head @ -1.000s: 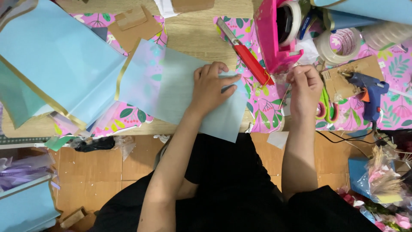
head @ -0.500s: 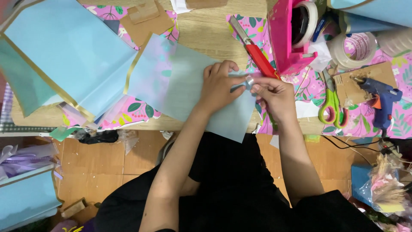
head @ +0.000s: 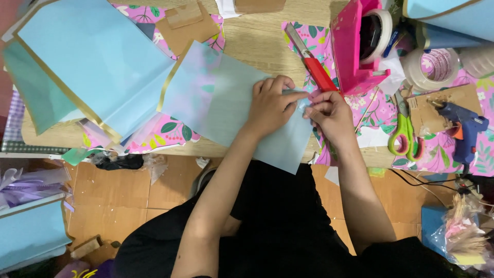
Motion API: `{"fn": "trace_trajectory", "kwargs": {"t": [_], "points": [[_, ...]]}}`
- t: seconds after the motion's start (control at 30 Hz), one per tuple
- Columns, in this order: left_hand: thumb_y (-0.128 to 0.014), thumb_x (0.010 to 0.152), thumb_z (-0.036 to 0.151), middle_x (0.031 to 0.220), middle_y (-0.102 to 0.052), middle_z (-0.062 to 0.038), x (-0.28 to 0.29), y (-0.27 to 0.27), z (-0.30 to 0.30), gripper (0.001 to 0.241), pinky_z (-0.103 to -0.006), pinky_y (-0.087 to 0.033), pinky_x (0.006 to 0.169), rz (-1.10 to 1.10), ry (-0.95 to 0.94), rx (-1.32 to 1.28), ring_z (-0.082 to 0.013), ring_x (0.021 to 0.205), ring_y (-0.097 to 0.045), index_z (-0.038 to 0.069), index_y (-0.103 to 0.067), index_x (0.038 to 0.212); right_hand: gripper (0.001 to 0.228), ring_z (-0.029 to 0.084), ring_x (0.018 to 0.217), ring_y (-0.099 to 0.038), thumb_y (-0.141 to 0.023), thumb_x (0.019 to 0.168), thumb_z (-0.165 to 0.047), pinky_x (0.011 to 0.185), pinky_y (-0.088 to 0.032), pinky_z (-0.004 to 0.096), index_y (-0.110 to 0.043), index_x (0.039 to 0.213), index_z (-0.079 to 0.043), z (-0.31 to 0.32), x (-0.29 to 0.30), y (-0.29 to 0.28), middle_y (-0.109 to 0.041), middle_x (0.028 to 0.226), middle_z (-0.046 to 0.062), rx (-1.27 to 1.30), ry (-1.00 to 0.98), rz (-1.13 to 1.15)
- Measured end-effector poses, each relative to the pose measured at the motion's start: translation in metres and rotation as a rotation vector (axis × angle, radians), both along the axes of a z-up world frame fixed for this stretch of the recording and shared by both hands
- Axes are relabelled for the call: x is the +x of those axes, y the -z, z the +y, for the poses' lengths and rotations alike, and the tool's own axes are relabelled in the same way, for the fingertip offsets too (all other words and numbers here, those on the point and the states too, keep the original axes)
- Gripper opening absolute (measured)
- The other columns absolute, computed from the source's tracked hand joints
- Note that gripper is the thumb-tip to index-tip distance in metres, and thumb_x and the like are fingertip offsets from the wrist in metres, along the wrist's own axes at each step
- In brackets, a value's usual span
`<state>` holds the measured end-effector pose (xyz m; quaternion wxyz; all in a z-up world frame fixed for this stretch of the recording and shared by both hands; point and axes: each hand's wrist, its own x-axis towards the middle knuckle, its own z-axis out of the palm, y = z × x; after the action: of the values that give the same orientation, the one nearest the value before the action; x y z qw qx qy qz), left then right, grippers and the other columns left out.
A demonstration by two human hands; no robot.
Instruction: The person sits cross-legged on a chair and wraps a bouquet of artificial flowers in light blue paper. They use a red utility knife to cut the paper and tape to secure the wrapping around the bouquet.
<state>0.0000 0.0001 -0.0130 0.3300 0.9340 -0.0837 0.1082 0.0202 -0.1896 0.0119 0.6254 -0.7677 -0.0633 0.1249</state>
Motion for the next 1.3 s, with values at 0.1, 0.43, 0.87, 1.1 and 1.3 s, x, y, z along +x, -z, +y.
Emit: {"fn": "trace_trajectory", "kwargs": {"t": [0.1, 0.43, 0.87, 1.1, 1.3], "points": [[-0.058, 0.096, 0.026, 0.119, -0.049, 0.007, 0.003, 0.006, -0.001, 0.03, -0.0441, -0.027, 0.111, -0.009, -0.009, -0.012, -0.014, 0.119, -0.048, 0.04, -0.074, 0.117, 0.023, 0.014, 0.049, -0.056, -0.073, 0.092, 0.004, 0.032, -0.043, 0.02, -0.057, 0.107, 0.007, -0.001, 0.002, 0.005, -0.07, 0.079, 0.021, 0.002, 0.002, 0.001], [-0.056, 0.096, 0.044, 0.11, -0.049, 0.007, 0.006, 0.004, -0.008, 0.026, -0.0425, -0.025, 0.109, 0.01, -0.088, -0.099, -0.0127, 0.114, -0.048, 0.031, -0.078, 0.102, 0.018, 0.014, 0.047, -0.055, -0.072, 0.086, 0.008, 0.033, -0.044, 0.021, -0.059, 0.098, 0.006, 0.004, 0.005, 0.0, -0.067, 0.075, 0.021, -0.012, 0.001, 0.029], [-0.076, 0.084, 0.037, 0.111, -0.049, 0.009, 0.014, 0.015, -0.011, 0.017, -0.0476, -0.029, 0.11, 0.03, -0.119, -0.063, -0.0158, 0.116, -0.049, 0.038, -0.079, 0.1, 0.018, 0.014, 0.044, -0.054, -0.069, 0.081, 0.006, 0.032, -0.042, 0.023, -0.06, 0.096, 0.006, 0.012, 0.013, -0.018, -0.066, 0.07, 0.02, -0.155, -0.038, 0.076], [-0.081, 0.079, 0.034, 0.109, -0.049, 0.009, 0.024, 0.014, -0.018, 0.018, -0.049, -0.029, 0.109, 0.091, -0.162, -0.016, -0.0175, 0.114, -0.05, 0.04, -0.079, 0.096, 0.024, 0.015, 0.044, -0.053, -0.075, 0.077, 0.001, 0.032, -0.039, 0.026, -0.062, 0.095, 0.01, 0.006, 0.026, -0.016, -0.064, 0.07, 0.021, -0.354, -0.146, 0.056], [-0.083, 0.08, 0.032, 0.116, -0.053, 0.006, 0.032, -0.008, -0.009, 0.029, -0.0551, -0.027, 0.112, 0.308, -0.125, -0.022, -0.0224, 0.123, -0.05, 0.042, -0.076, 0.106, 0.013, 0.023, 0.059, -0.071, -0.074, 0.075, -0.018, 0.06, -0.052, 0.032, -0.069, 0.083, -0.009, 0.004, 0.043, -0.007, -0.071, 0.058, 0.004, -0.664, -0.288, -0.01]]}}
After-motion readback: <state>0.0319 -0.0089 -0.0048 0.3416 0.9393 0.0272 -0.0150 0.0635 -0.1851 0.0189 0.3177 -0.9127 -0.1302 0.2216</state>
